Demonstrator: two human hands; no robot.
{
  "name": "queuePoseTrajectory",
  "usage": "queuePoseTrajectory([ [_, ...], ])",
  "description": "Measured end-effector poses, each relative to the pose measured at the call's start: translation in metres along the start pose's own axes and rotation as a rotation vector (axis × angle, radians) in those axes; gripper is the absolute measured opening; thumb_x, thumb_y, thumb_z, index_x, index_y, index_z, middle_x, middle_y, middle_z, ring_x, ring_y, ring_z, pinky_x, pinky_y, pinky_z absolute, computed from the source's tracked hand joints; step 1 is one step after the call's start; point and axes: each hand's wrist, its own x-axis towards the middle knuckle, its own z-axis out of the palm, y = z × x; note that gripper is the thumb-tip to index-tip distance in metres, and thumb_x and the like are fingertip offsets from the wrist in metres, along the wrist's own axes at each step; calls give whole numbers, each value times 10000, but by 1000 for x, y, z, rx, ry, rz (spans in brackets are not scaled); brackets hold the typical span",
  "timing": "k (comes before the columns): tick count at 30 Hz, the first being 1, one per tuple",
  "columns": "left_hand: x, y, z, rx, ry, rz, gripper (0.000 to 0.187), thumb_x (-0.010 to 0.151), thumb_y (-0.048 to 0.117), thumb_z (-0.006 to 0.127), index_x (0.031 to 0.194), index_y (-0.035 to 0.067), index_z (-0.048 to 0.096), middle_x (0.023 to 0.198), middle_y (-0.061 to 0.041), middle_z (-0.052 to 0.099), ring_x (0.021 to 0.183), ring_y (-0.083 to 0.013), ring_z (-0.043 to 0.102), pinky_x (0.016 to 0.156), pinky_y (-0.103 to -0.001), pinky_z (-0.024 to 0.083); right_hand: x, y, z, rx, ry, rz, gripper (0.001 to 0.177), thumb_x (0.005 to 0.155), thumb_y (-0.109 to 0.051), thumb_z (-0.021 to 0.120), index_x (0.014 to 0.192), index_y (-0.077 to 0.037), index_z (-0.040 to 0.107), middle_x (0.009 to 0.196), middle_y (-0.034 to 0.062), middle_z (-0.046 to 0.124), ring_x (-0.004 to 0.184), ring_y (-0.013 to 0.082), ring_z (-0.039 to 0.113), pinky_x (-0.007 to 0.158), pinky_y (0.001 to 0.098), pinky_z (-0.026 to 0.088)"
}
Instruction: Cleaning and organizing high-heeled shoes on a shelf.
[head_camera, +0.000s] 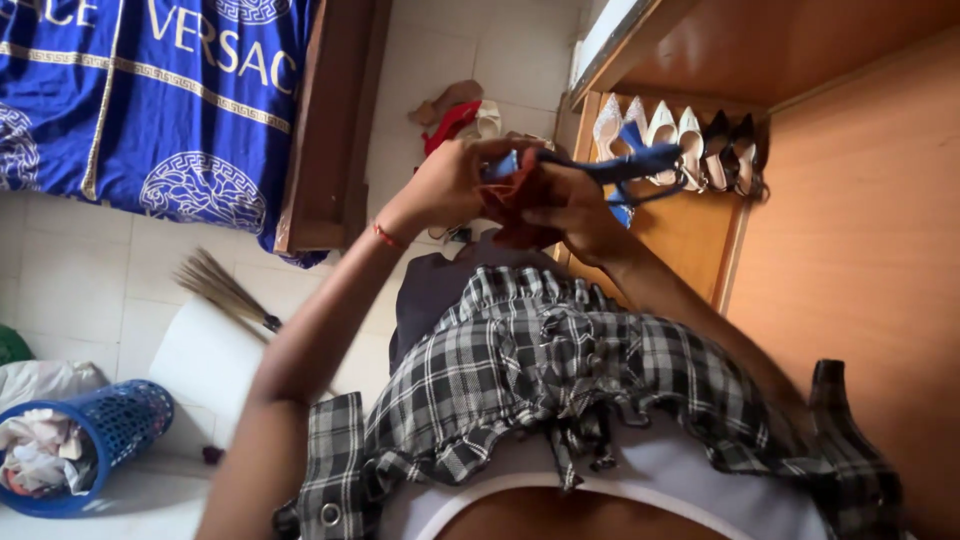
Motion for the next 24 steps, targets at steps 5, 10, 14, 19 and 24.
queuePoseTrajectory([
  [5, -3, -20, 55, -453, 181, -21, 915, 660, 29, 963, 1454, 97, 514, 1304, -83, 674, 1121, -202, 702, 966, -337, 610, 3, 3, -86, 335, 241, -417, 403, 1007, -172, 614, 1384, -38, 575, 1255, 106, 683, 1104, 233, 679, 972, 376, 582],
  [10, -13, -26, 83, -786, 235, -429, 891, 678, -16, 875, 1483, 80, 505, 1101, -131, 721, 835, -230, 713, 723, -328, 631, -24, -78, -80, 218, 371, -685, 470, 982, -268, 670, 1404, -98, 550, 1370, 66, 657, 1315, 231, 656, 1200, 432, 550],
  [14, -19, -28, 68, -709, 345, -336, 752, 709, -16, 882, 1391, 34, 567, 1074, -56, 723, 881, -112, 720, 746, -247, 620, 1, -34, -70, -649, 483, -756, 433, 1073, -176, 658, 1464, -59, 513, 1380, 111, 559, 1288, 212, 529, 1142, 404, 411],
  [19, -14, -28, 78, -818, 404, -343, 616, 746, -35, 868, 1308, -20, 614, 954, -103, 727, 743, -153, 697, 661, -284, 593, 58, 41, -63, -1394, 518, -767, 594, 972, -86, 735, 1515, -211, 527, 1689, 280, 135, 1572, 495, 138, 1288, 574, 156],
  [24, -27, 0, 62, -667, 378, -300, 610, 726, -51, 833, 1296, 1, 622, 1016, -57, 729, 835, -113, 702, 739, -258, 607, 73, 17, -59, -1216, 701, -825, 615, 948, -24, 738, 1514, -167, 544, 1647, 271, 227, 1557, 473, 228, 1296, 551, 217],
])
